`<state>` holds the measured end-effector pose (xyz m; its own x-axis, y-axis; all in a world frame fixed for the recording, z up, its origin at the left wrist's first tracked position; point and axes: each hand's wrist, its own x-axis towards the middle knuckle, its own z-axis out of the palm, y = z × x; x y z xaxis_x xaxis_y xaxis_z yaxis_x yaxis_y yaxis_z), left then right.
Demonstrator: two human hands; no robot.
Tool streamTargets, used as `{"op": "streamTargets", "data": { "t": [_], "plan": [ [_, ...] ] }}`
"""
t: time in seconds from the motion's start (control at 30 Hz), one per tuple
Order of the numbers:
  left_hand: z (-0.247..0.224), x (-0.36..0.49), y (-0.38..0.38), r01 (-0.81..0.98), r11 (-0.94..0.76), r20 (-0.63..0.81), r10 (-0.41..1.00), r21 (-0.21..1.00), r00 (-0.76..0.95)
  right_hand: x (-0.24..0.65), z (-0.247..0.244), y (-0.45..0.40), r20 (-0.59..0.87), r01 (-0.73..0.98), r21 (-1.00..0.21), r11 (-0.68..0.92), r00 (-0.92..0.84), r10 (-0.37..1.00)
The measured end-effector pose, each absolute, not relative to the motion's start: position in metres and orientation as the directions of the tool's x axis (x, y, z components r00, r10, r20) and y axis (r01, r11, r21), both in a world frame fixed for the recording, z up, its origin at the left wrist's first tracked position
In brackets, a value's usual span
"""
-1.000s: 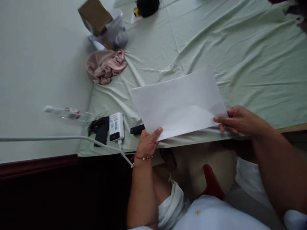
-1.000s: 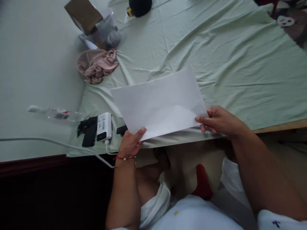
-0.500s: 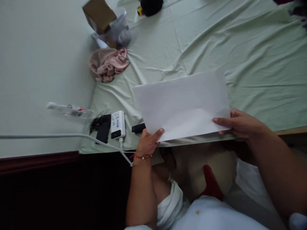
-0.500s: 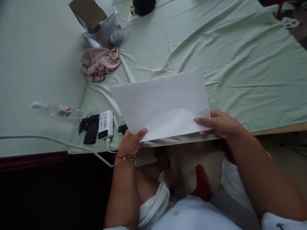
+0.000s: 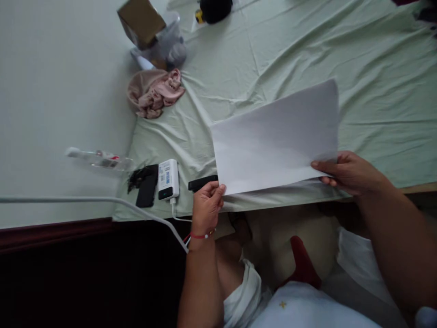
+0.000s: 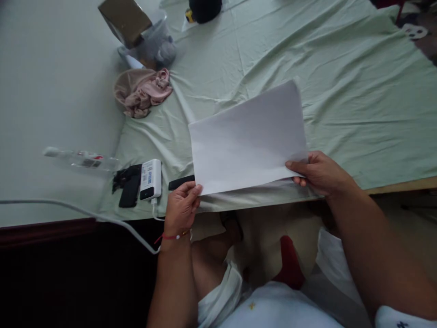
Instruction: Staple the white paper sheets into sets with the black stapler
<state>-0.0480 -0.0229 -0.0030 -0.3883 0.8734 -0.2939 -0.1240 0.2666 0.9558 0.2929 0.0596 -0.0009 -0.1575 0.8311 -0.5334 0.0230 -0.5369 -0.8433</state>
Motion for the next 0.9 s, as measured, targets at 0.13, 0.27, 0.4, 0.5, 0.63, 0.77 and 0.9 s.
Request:
{"op": "streamTargets", "data": {
  "t": [0.13, 0.27, 0.4, 0.5, 0.63, 0.77, 0.9],
  "plan": [
    [-0.004, -0.052, -0.025, -0.035, 0.175, -0.165, 0.817, 0.984, -0.552, 0.293, -0.001, 0.062, -0.55, 0.0, -0.831, -0.556, -0.139, 0.823],
    [-0.006, -0.056, -0.023, 0.003, 0.075, -0.052, 0.729, 0.997, -0.683, 0.292, 0.0, 0.063, -0.562, 0.022, -0.824, -0.566, -0.157, 0.812],
    [-0.015, -0.062, -0.022, 0.178, 0.035, 0.119, 0.617, 0.983, -0.778, 0.288, -0.001, 0.061, -0.553, 0.052, -0.831, -0.554, -0.189, 0.812],
    [-0.023, -0.068, -0.022, 0.424, 0.079, 0.298, 0.597, 0.902, -0.745, 0.283, -0.004, 0.06, -0.546, 0.064, -0.835, -0.546, -0.217, 0.809],
    [-0.032, -0.075, -0.02, 0.608, 0.101, 0.367, 0.716, 0.787, -0.594, 0.278, -0.005, 0.059, -0.55, 0.073, -0.833, -0.549, -0.226, 0.804],
    [-0.04, -0.08, -0.018, 0.68, 0.08, 0.376, 0.784, 0.728, -0.495, 0.271, -0.003, 0.059, -0.573, 0.078, -0.818, -0.57, -0.197, 0.796],
    [-0.046, -0.083, -0.019, 0.71, 0.056, 0.386, 0.808, 0.702, -0.446, 0.267, -0.001, 0.059, -0.596, 0.077, -0.802, -0.593, -0.163, 0.786]
  ]
}}
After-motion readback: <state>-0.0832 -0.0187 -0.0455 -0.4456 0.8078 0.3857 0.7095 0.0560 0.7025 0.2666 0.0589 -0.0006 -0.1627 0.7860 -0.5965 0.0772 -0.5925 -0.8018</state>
